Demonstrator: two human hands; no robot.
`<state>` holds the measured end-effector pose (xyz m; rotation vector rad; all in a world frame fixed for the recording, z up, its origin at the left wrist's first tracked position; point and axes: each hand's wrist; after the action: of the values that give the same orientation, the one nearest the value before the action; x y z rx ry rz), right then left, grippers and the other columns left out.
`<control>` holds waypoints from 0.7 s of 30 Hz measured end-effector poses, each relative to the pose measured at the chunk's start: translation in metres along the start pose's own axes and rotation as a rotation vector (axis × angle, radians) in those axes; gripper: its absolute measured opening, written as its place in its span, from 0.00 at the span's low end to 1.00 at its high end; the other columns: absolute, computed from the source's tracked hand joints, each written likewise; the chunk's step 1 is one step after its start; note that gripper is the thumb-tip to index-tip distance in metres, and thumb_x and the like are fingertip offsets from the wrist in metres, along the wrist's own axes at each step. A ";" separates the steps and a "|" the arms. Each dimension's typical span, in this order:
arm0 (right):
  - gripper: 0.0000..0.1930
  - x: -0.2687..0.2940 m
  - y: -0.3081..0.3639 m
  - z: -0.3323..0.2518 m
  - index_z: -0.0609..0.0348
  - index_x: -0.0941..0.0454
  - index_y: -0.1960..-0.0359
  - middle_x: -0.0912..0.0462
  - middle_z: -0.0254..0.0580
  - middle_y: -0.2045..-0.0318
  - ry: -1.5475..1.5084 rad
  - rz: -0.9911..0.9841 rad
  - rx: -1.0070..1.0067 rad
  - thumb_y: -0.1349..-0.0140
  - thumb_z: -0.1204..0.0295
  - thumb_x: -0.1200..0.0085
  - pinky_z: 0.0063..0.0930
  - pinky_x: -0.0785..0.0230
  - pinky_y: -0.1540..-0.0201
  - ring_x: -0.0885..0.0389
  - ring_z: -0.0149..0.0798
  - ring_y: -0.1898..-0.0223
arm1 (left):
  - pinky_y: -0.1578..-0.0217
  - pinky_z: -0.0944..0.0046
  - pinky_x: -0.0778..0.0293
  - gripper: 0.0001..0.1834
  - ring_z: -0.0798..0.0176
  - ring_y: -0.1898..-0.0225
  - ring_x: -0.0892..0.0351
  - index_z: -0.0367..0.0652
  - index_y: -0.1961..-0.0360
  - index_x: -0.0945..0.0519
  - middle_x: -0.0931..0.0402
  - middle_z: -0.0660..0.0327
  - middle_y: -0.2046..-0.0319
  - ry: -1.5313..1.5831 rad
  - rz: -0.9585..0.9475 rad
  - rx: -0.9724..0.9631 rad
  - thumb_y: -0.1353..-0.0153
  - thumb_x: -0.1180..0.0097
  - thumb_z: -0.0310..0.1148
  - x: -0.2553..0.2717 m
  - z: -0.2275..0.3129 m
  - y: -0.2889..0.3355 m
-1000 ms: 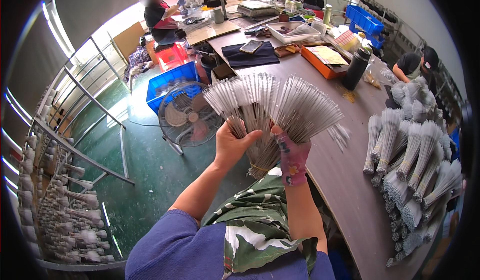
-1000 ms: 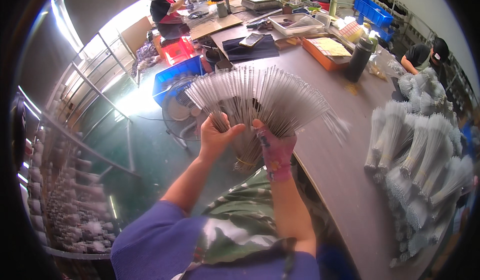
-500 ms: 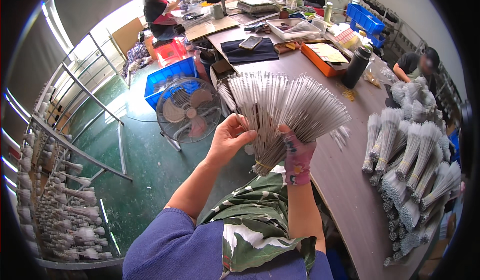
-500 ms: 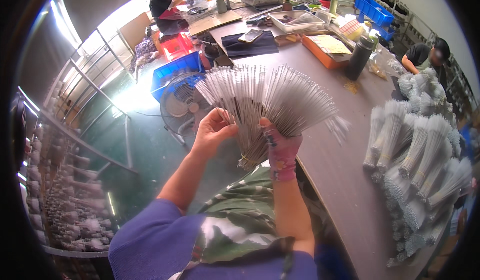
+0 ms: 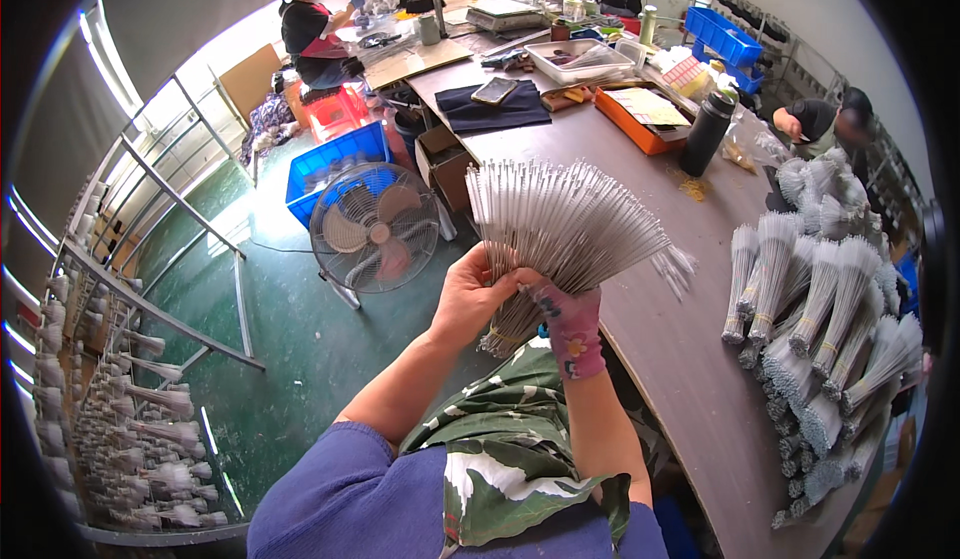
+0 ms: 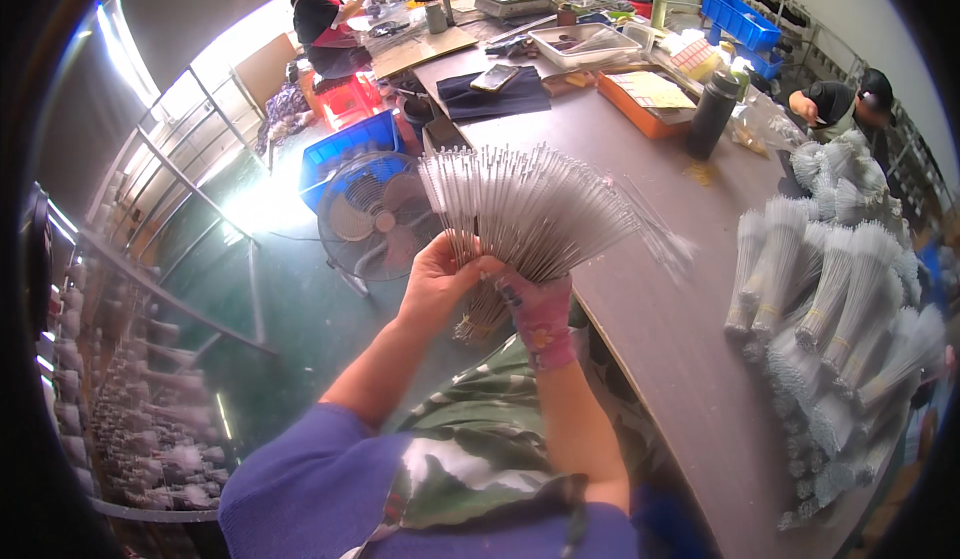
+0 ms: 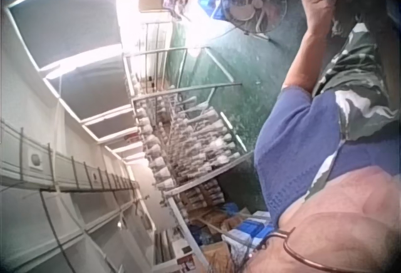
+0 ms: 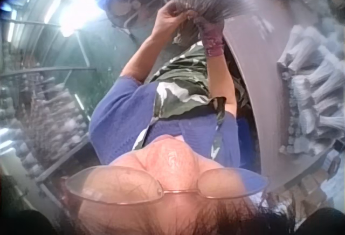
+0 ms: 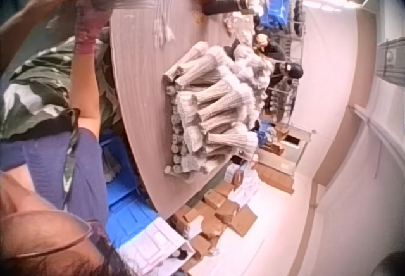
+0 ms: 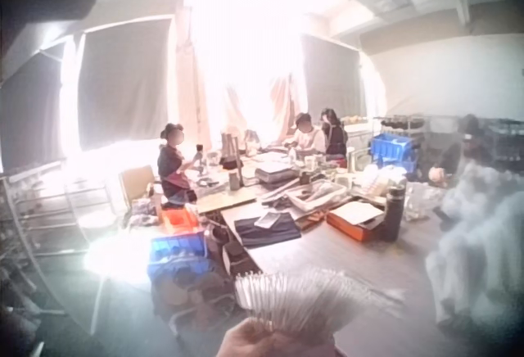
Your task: Assembling bundles of plastic filaments and trimming them using a small tool.
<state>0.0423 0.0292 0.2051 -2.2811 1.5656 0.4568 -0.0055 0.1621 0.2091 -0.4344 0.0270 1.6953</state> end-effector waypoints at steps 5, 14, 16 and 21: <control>0.17 -0.014 0.003 -0.006 0.65 0.23 0.60 0.19 0.36 0.66 -0.012 0.234 0.094 0.53 0.78 0.34 0.21 0.29 0.64 0.22 0.29 0.67 | 0.59 0.74 0.29 0.06 0.76 0.63 0.26 0.39 0.62 0.23 0.23 0.68 0.66 -0.258 0.066 -0.039 0.41 0.42 0.25 0.003 0.014 -0.002; 0.18 -0.010 0.001 -0.003 0.66 0.24 0.58 0.20 0.37 0.65 -0.032 0.308 0.127 0.53 0.79 0.34 0.21 0.29 0.62 0.22 0.30 0.67 | 0.59 0.72 0.29 0.12 0.73 0.63 0.25 0.37 0.52 0.24 0.20 0.62 0.63 -0.012 0.066 0.041 0.37 0.48 0.27 0.009 0.011 0.003; 0.18 -0.009 0.002 -0.006 0.66 0.24 0.58 0.20 0.37 0.65 -0.037 0.310 0.086 0.52 0.80 0.34 0.21 0.29 0.62 0.22 0.30 0.67 | 0.58 0.71 0.30 0.12 0.72 0.62 0.25 0.36 0.52 0.26 0.20 0.60 0.61 -0.021 0.088 0.044 0.35 0.49 0.27 0.005 0.014 0.004; 0.17 -0.011 0.004 -0.007 0.67 0.24 0.58 0.20 0.37 0.65 -0.061 0.293 0.062 0.51 0.80 0.35 0.21 0.29 0.62 0.22 0.29 0.67 | 0.59 0.71 0.30 0.07 0.73 0.63 0.26 0.37 0.58 0.26 0.21 0.61 0.61 -0.012 0.109 0.003 0.35 0.50 0.27 0.005 0.008 0.007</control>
<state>0.0358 0.0339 0.2156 -1.9805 1.8630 0.5374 -0.0147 0.1681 0.2131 -0.4269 0.0457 1.8049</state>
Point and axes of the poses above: each hand's wrist, its own y-axis away from the middle knuckle, its own x-axis out of the back of the hand, z = x × y
